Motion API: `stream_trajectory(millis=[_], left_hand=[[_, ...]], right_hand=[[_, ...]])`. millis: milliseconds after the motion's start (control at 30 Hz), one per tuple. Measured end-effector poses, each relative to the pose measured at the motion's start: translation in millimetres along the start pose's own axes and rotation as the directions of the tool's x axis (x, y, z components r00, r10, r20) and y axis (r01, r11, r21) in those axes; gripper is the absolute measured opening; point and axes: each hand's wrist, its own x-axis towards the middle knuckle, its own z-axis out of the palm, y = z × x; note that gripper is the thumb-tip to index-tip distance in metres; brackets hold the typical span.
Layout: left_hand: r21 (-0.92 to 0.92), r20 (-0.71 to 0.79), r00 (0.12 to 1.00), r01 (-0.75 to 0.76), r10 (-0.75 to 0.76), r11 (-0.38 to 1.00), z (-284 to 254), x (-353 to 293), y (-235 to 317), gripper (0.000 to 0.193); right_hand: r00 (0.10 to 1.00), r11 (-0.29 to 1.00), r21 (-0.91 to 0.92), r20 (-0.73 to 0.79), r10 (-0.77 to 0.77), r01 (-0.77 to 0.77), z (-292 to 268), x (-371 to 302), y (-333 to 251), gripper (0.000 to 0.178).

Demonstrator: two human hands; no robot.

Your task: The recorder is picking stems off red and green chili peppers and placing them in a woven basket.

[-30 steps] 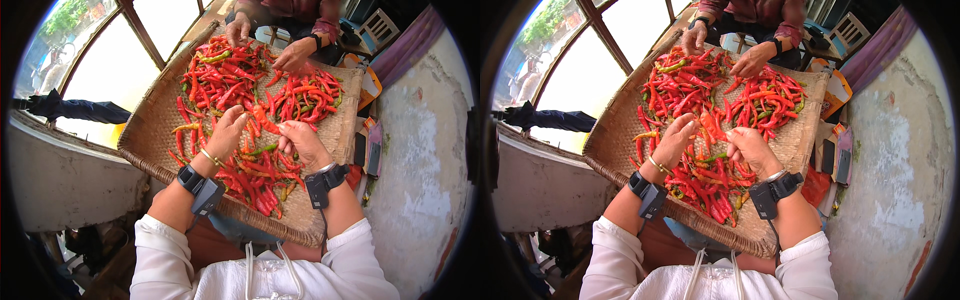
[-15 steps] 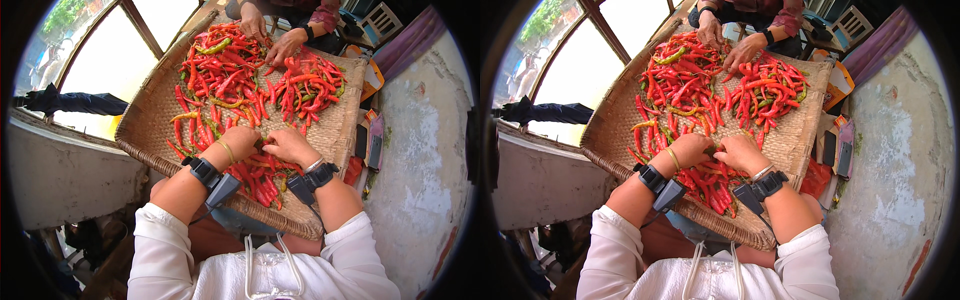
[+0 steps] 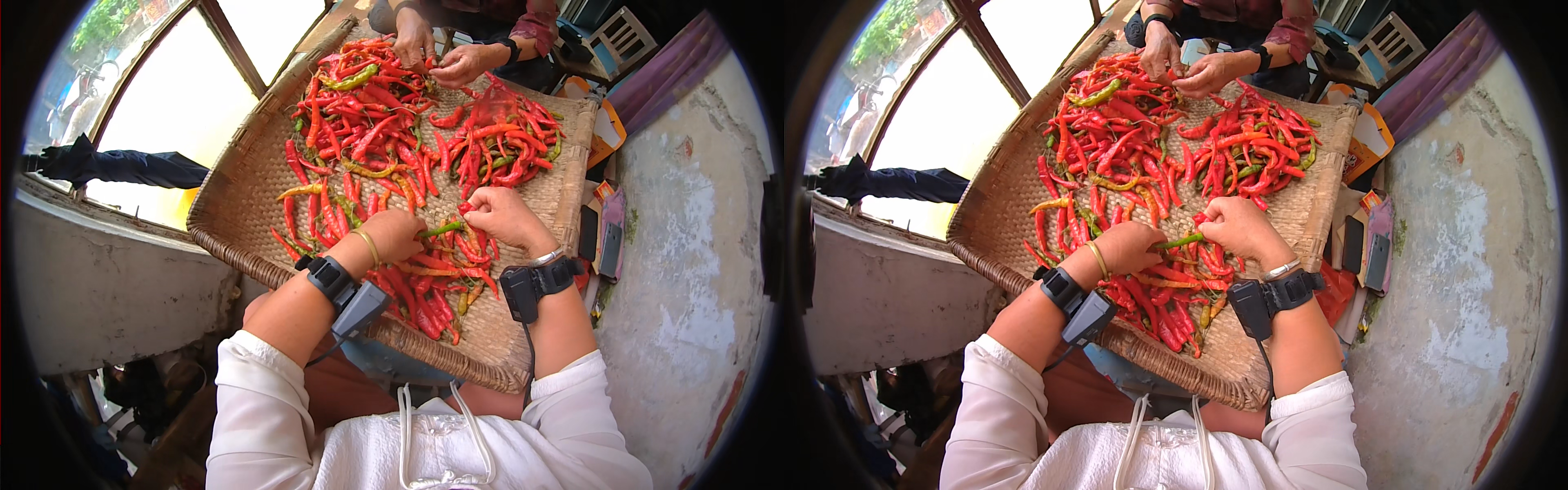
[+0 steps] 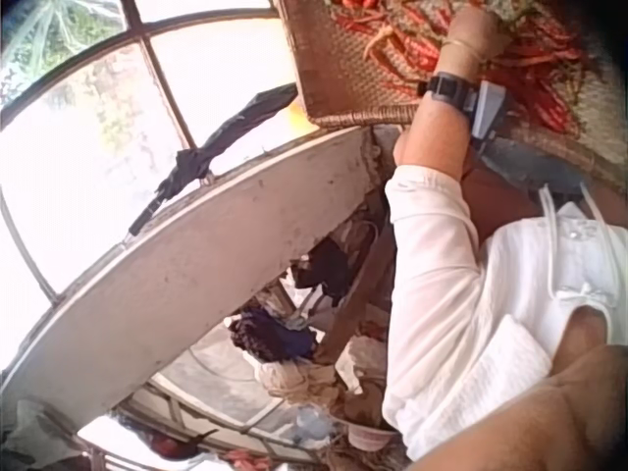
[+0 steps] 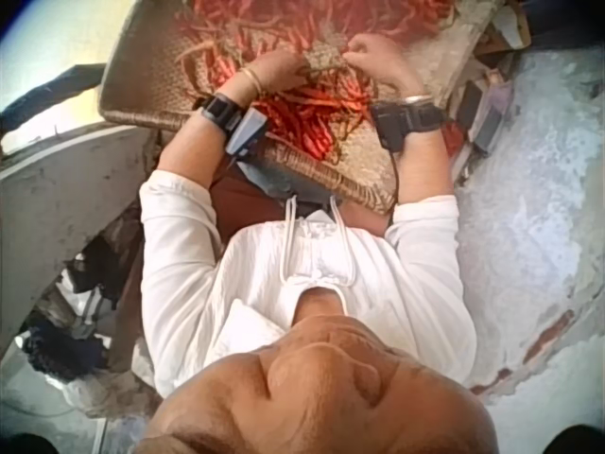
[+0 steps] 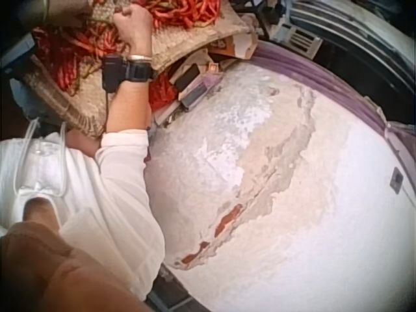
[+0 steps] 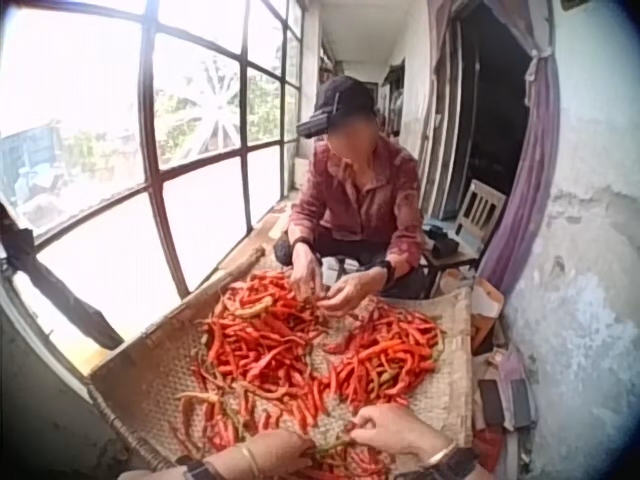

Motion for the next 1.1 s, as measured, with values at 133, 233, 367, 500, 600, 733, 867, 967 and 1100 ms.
stream_trajectory(millis=[133,233,367,500,600,733,867,967,1100], left_hand=[[0.030,0.036,0.999,0.018,-0.019,0.999,-4.1,1.0,5.6,0.027],[-0.006,0.069,0.997,-0.045,0.045,0.999,-1.5,2.5,3.4,0.026],[-0.030,0.000,0.990,-0.138,0.138,0.990,5.3,3.5,-2.3,0.025],[-0.022,0.107,0.994,-0.007,0.009,1.000,-3.4,5.0,5.5,0.027],[-0.032,0.158,0.985,0.082,-0.076,0.996,-14.5,4.9,24.3,0.029],[0.005,0.066,0.985,0.158,-0.158,0.987,-4.9,4.9,21.5,0.029],[0.025,0.024,0.998,0.051,-0.051,0.998,6.4,9.4,9.7,0.025],[0.020,0.010,1.000,-0.011,0.011,1.000,6.1,7.5,10.2,0.023],[0.042,0.045,0.999,-0.019,0.017,0.999,3.8,6.8,10.1,0.022]], right_hand=[[1.000,0.704,0.710,-0.007,0.003,0.003,-3.4,1.2,1.8,0.016],[0.958,0.240,0.952,-0.232,0.171,0.188,-7.3,5.5,-9.0,0.025],[0.939,0.275,0.945,-0.245,0.240,0.177,-1.4,7.6,4.1,0.036],[0.991,0.655,0.756,-0.089,0.097,0.004,5.7,7.6,-4.1,0.027],[0.986,0.803,0.595,-0.152,0.066,0.038,14.2,10.0,3.9,0.022],[0.997,0.965,0.251,-0.012,-0.075,0.075,24.5,9.3,4.3,0.026],[0.964,0.952,-0.155,0.055,-0.259,0.264,43.8,3.9,12.6,0.029],[0.971,0.957,-0.165,0.049,-0.234,0.239,49.1,-0.4,6.2,0.026],[0.983,0.947,-0.268,0.084,-0.162,0.179,45.9,2.5,3.8,0.019]])
